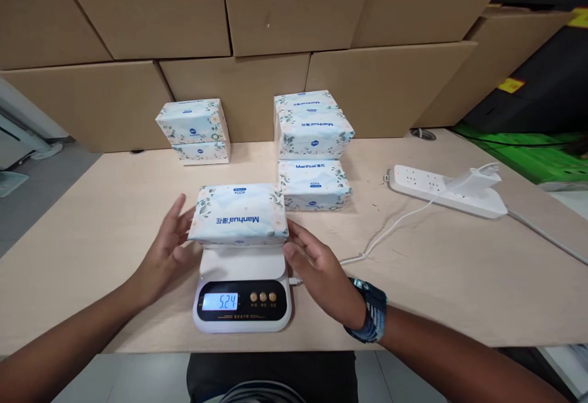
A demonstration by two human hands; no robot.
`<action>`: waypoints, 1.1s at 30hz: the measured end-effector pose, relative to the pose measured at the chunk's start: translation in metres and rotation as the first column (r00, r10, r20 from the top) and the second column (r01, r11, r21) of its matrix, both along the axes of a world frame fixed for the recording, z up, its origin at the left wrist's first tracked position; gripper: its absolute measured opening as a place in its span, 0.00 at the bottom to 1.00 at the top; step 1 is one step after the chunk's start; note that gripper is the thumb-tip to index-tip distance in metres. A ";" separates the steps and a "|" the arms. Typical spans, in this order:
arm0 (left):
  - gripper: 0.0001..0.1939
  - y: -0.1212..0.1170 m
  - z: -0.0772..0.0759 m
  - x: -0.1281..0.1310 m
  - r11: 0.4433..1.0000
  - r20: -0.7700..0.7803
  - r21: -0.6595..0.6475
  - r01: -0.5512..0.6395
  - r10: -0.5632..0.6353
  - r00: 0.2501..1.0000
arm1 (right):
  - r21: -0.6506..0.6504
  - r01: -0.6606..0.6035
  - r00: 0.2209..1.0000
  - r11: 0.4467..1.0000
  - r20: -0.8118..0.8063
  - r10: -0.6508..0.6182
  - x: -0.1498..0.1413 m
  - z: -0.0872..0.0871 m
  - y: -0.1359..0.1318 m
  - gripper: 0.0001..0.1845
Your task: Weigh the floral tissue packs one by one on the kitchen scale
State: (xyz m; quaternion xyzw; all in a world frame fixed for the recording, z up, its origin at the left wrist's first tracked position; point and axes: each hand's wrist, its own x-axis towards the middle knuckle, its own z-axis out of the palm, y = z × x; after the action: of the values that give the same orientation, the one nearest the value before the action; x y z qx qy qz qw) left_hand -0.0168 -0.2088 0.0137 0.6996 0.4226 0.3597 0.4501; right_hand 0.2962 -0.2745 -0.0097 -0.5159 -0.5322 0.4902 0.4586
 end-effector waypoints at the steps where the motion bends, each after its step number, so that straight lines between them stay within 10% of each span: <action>1: 0.55 -0.001 0.000 0.001 0.996 -0.043 0.049 0.070 -0.068 0.997 | 0.066 -0.040 0.993 0.997 0.114 0.033 0.001 -0.001 -0.001 0.47; 7: 0.71 0.006 -0.005 -0.003 0.803 -0.198 0.581 0.130 -0.015 0.980 | 0.381 -0.387 0.813 0.840 0.570 0.116 -0.006 0.024 0.005 0.51; 16: 0.60 0.059 -0.007 -0.041 0.428 0.214 0.806 -0.408 0.432 0.876 | 0.402 -0.418 0.701 0.815 0.713 0.007 -0.068 0.102 0.082 0.60; 20: 0.57 0.074 0.003 -0.055 0.536 0.127 0.715 -0.448 0.531 0.838 | 0.339 -0.379 0.533 0.861 0.841 -0.097 -0.110 0.111 0.128 0.64; 26: 0.48 0.083 0.000 -0.052 0.817 -0.387 0.438 -0.376 0.549 0.741 | 0.036 -0.457 -0.004 0.889 0.999 -0.042 -0.132 0.091 0.168 0.50; 33: 0.35 0.086 -0.007 -0.041 0.887 -0.688 0.380 -0.263 0.461 0.561 | -0.027 -0.511 -0.169 0.859 0.983 -0.070 -0.138 0.092 0.190 0.37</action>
State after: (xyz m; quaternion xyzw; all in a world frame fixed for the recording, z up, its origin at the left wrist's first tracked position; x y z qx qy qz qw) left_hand -0.0575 -0.1230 0.0063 0.7294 0.6615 0.1637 0.0597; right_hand 0.1586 -0.0844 0.0821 -0.4961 -0.8560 -0.1040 -0.1011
